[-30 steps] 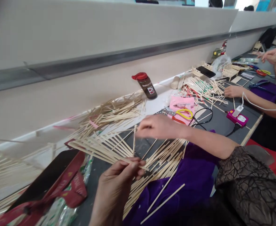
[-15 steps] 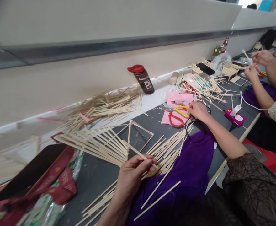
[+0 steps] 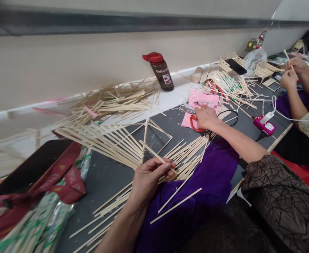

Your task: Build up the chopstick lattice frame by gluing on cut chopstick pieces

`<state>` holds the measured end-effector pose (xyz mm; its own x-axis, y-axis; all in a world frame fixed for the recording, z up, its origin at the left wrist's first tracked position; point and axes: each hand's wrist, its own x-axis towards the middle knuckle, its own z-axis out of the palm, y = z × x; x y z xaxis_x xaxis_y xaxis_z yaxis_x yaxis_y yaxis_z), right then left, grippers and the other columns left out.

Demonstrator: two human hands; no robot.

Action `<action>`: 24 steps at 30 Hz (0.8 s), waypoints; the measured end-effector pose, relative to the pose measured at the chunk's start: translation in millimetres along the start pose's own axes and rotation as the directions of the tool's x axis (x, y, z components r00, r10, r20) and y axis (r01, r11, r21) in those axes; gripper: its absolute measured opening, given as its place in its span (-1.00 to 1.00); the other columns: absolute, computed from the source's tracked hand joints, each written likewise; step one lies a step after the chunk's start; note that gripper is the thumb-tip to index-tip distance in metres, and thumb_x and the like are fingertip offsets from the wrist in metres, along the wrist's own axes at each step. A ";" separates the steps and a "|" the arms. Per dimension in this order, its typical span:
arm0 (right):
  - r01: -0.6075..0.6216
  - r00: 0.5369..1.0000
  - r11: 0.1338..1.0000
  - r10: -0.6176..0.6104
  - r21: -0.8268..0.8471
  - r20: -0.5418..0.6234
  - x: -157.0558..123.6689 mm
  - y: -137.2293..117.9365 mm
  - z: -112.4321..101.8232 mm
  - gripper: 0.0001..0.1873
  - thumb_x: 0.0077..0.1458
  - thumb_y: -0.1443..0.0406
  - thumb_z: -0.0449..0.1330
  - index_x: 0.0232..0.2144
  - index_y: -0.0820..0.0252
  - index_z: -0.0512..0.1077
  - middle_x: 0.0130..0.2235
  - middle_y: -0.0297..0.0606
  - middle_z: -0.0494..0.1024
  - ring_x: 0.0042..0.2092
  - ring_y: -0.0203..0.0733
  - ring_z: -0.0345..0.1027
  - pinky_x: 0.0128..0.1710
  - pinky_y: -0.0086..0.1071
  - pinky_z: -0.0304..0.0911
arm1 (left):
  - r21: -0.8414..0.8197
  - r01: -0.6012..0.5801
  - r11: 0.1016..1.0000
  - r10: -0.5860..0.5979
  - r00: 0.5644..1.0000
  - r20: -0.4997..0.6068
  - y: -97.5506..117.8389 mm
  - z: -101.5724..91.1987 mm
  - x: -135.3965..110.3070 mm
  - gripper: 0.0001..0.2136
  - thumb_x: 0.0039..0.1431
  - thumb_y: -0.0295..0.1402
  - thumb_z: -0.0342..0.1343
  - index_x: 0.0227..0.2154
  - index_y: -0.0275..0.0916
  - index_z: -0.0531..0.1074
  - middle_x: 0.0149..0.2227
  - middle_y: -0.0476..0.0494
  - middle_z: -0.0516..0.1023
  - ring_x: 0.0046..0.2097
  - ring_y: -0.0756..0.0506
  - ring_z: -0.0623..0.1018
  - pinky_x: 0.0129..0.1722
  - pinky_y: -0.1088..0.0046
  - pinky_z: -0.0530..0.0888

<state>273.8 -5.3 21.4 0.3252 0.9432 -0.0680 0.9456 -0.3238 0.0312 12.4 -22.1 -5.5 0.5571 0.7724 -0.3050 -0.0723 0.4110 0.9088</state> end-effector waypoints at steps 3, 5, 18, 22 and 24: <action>-0.031 0.999 0.999 0.031 0.021 0.034 7.9 3.1 -2.1 -0.43 -0.07 0.24 0.19 0.04 0.27 0.32 -0.09 0.04 0.53 -0.09 0.15 0.42 -0.22 -0.19 0.25 | 0.000 -0.006 1.000 0.006 1.000 0.008 -1.2 -0.7 -0.9 -0.83 -0.19 -0.37 0.36 -0.60 -0.31 0.48 -0.53 -0.07 0.57 -0.61 0.05 0.46 -0.59 0.58 0.40; -0.052 0.998 0.998 0.050 0.045 0.037 8.5 3.3 -4.2 -0.33 -0.08 0.20 0.20 0.11 0.24 0.26 -0.08 0.00 0.54 -0.09 0.13 0.43 -0.24 -0.21 0.26 | -0.006 0.007 1.000 -0.007 1.000 0.014 -1.1 -0.2 -1.9 -0.82 -0.19 -0.36 0.36 -0.61 -0.31 0.47 -0.53 -0.07 0.57 -0.61 0.06 0.45 -0.61 0.59 0.38; -0.065 0.995 0.991 0.057 0.112 0.078 -62.4 -38.4 0.7 -0.45 0.07 0.09 0.09 0.05 0.27 0.27 -0.13 -0.02 0.55 -0.18 0.04 0.47 -0.29 -0.25 0.28 | 0.016 0.067 0.998 -0.068 0.997 0.028 -6.3 -6.9 1.6 -0.77 -0.21 -0.29 0.39 -0.62 -0.30 0.47 -0.58 -0.09 0.54 -0.60 0.04 0.45 -0.59 0.57 0.38; -0.147 0.989 0.977 0.147 0.155 0.014 -53.5 -16.5 -6.4 -0.60 0.21 0.08 -0.05 -0.13 0.18 0.42 -0.17 -0.11 0.58 -0.14 -0.03 0.46 -0.25 -0.29 0.24 | 0.005 0.068 0.998 -0.068 0.997 0.041 -6.3 -6.4 2.2 -0.77 -0.21 -0.29 0.39 -0.61 -0.30 0.47 -0.57 -0.09 0.55 -0.60 0.04 0.45 -0.60 0.57 0.37; -0.290 0.954 0.932 0.300 0.217 -0.015 -42.8 4.6 -8.5 -0.57 0.25 0.09 -0.11 -0.19 0.18 0.46 -0.17 -0.10 0.59 -0.12 -0.07 0.45 -0.24 -0.32 0.22 | -0.012 0.064 0.998 -0.063 0.997 0.047 -7.1 -5.8 2.4 -0.76 -0.22 -0.28 0.39 -0.60 -0.30 0.47 -0.55 -0.10 0.55 -0.60 0.04 0.44 -0.62 0.56 0.36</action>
<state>264.2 -46.5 32.9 0.5937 0.8037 -0.0401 0.7889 -0.5911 -0.1679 9.5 -20.3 -14.3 0.5990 0.7212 -0.3480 -0.0462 0.4650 0.8841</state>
